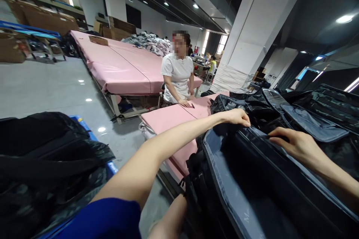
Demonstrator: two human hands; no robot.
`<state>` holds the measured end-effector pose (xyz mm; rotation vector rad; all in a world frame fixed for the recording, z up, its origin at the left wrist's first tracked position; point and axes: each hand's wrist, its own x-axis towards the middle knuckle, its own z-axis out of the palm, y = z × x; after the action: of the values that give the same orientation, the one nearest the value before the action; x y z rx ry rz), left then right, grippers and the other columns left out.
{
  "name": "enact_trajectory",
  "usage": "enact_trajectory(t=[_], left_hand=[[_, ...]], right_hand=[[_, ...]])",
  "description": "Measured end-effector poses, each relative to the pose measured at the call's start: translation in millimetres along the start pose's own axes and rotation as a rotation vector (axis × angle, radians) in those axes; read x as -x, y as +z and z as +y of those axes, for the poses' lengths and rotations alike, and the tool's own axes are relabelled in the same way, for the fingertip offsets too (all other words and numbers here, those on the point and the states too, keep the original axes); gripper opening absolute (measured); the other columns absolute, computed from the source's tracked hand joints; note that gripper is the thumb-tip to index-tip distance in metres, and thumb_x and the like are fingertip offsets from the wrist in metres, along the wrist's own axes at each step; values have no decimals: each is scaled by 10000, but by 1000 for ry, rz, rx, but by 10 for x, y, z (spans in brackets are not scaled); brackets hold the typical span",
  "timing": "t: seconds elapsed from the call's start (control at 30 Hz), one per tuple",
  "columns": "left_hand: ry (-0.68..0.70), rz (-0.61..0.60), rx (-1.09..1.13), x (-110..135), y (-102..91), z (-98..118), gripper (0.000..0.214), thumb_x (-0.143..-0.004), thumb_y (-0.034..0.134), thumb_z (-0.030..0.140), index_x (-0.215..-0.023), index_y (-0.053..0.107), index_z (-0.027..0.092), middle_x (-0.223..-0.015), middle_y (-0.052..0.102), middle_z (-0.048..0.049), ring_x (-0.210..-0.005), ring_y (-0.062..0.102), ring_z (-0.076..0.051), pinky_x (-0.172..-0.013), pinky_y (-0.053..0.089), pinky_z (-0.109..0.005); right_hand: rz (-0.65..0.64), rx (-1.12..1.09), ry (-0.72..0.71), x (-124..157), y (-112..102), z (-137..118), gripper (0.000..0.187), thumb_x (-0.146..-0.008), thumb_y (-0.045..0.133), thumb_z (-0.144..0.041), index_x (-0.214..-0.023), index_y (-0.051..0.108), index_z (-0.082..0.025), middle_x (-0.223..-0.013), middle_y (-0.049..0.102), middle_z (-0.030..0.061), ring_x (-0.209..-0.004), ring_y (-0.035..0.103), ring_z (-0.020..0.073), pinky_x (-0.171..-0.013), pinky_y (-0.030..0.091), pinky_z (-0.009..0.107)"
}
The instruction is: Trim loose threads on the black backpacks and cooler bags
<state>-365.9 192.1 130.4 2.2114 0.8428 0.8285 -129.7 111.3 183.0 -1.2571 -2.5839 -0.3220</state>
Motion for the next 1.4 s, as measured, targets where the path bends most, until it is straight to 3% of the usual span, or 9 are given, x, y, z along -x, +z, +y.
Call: enact_trajectory(t=[0.17,0.3,0.4,0.5,0.6,0.7,0.87,1.07,1.4], left_hand=[[217,156,-361,258,44,228,162,-734,652,205,-887,702,199,-877,647,-3,-847,573,-129,-751,392,-193],[39,319,-523,591,198,629,169,-758,624,225,-916,684,214,-903,645,-30,-887,572,-177,-748,403,-236],[-269,247,-247,793,334,830,177,-788,588,309,-750,668,155,-714,641,-30,-685,591,-157,-657,419,-248],[-596,95,330,836,439,850,335,-804,575,398,-623,591,116,-608,607,-26,-538,576,-115,-547,414,-232],[-738,152,721,784,508,748,290,-823,581,318,-638,557,95,-644,617,-30,-533,598,-98,-519,417,-211],[-700,219,864,770,575,612,211,-808,606,231,-654,543,101,-686,641,-24,-578,622,-96,-544,430,-205],[-532,261,984,842,692,436,332,-620,770,370,-677,566,114,-712,657,-8,-674,622,-95,-617,433,-207],[-462,239,1005,867,731,361,513,-396,826,476,-677,620,101,-697,649,-15,-691,595,-101,-644,410,-222],[-434,224,1007,842,740,296,435,-481,810,452,-658,638,93,-690,648,-26,-679,577,-101,-689,403,-242]], right_hand=[[-69,-105,84,417,127,48,413,-734,586,-442,-1099,586,-248,-878,683,24,-738,650,204,-600,490,257],[10,32,-105,607,260,-130,413,-748,454,-171,-1134,569,-261,-970,657,17,-693,642,153,-555,468,228],[107,234,-260,676,298,-330,543,-708,364,-57,-1194,528,-235,-842,636,17,-530,586,129,-420,394,223],[230,398,-388,729,316,-482,547,-687,328,18,-1139,559,-186,-697,598,12,-488,559,131,-395,371,224],[277,404,-438,751,320,-491,500,-713,321,27,-1106,572,-154,-728,622,29,-520,585,136,-421,397,226],[217,199,-354,693,275,-372,348,-816,413,-155,-1134,552,-189,-821,665,25,-568,622,144,-439,427,222],[149,45,-39,457,155,-239,327,-859,433,-460,-1040,578,-230,-760,673,12,-613,632,182,-486,440,261],[235,106,-263,294,107,-324,286,-885,406,-406,-908,632,-233,-737,639,25,-652,577,167,-648,412,316],[215,252,-360,158,122,-364,304,-928,356,-364,-907,617,-210,-747,639,24,-678,553,161,-657,317,322]])
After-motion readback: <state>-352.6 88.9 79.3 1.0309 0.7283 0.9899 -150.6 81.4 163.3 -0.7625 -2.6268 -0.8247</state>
